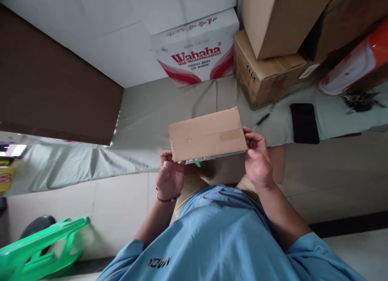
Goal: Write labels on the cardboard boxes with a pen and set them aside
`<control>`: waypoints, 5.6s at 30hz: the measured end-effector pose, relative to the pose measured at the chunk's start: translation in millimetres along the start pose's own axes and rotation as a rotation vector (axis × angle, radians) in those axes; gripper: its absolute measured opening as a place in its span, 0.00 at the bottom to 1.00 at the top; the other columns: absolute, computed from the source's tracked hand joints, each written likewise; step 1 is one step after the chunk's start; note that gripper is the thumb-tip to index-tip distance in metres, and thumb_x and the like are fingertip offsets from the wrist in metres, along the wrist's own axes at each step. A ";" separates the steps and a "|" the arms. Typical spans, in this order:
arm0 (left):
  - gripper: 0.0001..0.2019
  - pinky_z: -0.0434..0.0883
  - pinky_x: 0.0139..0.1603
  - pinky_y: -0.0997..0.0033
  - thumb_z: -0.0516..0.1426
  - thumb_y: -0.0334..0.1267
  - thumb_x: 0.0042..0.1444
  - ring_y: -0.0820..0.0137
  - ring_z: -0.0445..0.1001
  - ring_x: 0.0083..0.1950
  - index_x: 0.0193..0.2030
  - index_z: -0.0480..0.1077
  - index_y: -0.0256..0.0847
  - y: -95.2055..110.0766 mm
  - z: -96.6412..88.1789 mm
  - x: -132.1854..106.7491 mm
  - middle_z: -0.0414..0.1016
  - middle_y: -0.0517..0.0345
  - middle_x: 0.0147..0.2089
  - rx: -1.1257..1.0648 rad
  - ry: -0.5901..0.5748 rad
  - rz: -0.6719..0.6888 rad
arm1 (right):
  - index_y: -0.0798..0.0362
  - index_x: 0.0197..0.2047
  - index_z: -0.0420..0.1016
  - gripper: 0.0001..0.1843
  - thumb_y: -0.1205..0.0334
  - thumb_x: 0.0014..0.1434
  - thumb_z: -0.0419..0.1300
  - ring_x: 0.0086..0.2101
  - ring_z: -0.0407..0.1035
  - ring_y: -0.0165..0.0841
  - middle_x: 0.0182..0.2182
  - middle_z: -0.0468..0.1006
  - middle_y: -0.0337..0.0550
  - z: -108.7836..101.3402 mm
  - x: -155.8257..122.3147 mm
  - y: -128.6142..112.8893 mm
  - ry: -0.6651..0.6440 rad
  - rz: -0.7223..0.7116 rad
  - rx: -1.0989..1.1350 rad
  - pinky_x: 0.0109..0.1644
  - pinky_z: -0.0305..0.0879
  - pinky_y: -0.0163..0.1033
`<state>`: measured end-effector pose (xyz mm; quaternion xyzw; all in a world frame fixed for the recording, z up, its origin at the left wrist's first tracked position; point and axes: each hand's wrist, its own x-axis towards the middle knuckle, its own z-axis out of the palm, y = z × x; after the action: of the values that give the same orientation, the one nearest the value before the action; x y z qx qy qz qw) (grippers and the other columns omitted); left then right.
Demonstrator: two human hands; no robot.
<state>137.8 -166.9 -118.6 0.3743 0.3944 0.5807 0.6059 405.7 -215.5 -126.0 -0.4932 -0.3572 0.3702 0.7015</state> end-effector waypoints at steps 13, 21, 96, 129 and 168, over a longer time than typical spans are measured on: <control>0.26 0.75 0.55 0.68 0.78 0.29 0.45 0.65 0.74 0.60 0.47 0.75 0.55 -0.1 -9.1 -2.1 0.72 0.59 0.64 0.075 -0.101 0.102 | 0.27 0.73 0.72 0.34 0.58 0.66 0.66 0.78 0.56 0.44 0.77 0.67 0.29 -19.6 -12.1 -1.2 -0.147 0.001 -0.076 0.84 0.51 0.65; 0.19 0.75 0.49 0.71 0.69 0.52 0.55 0.66 0.74 0.51 0.49 0.78 0.46 5.4 -0.4 -3.1 0.75 0.54 0.54 -0.134 0.079 -0.009 | 0.39 0.44 0.84 0.09 0.54 0.58 0.69 0.70 0.69 0.47 0.65 0.81 0.35 -0.1 -12.3 -5.8 0.021 0.131 0.210 0.77 0.62 0.62; 0.32 0.68 0.79 0.35 0.62 0.47 0.72 0.41 0.51 0.87 0.79 0.66 0.44 47.8 21.0 13.5 0.62 0.40 0.82 1.337 -0.814 0.448 | 0.48 0.46 0.88 0.18 0.74 0.64 0.59 0.32 0.66 0.33 0.37 0.79 0.46 -104.2 155.4 8.5 -0.483 -0.015 -1.502 0.39 0.56 0.43; 0.13 0.65 0.77 0.34 0.55 0.26 0.66 0.53 0.83 0.63 0.44 0.81 0.42 4.6 117.0 99.9 0.86 0.45 0.61 1.360 -0.521 0.429 | 0.47 0.38 0.74 0.07 0.56 0.69 0.60 0.24 0.67 0.29 0.23 0.73 0.34 47.5 108.3 -3.7 -0.185 -0.037 -0.475 0.31 0.62 0.37; 0.15 0.64 0.80 0.41 0.54 0.27 0.71 0.58 0.82 0.67 0.50 0.82 0.42 11.9 122.1 97.9 0.84 0.47 0.65 1.476 -0.555 0.375 | 0.48 0.34 0.73 0.07 0.60 0.66 0.60 0.20 0.62 0.28 0.19 0.70 0.31 47.6 110.9 -12.3 -0.190 -0.088 -0.550 0.27 0.57 0.36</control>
<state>245.9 -68.0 -62.1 0.8679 0.4421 0.1484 0.1711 418.7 -101.4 -86.8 -0.6120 -0.5293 0.2733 0.5202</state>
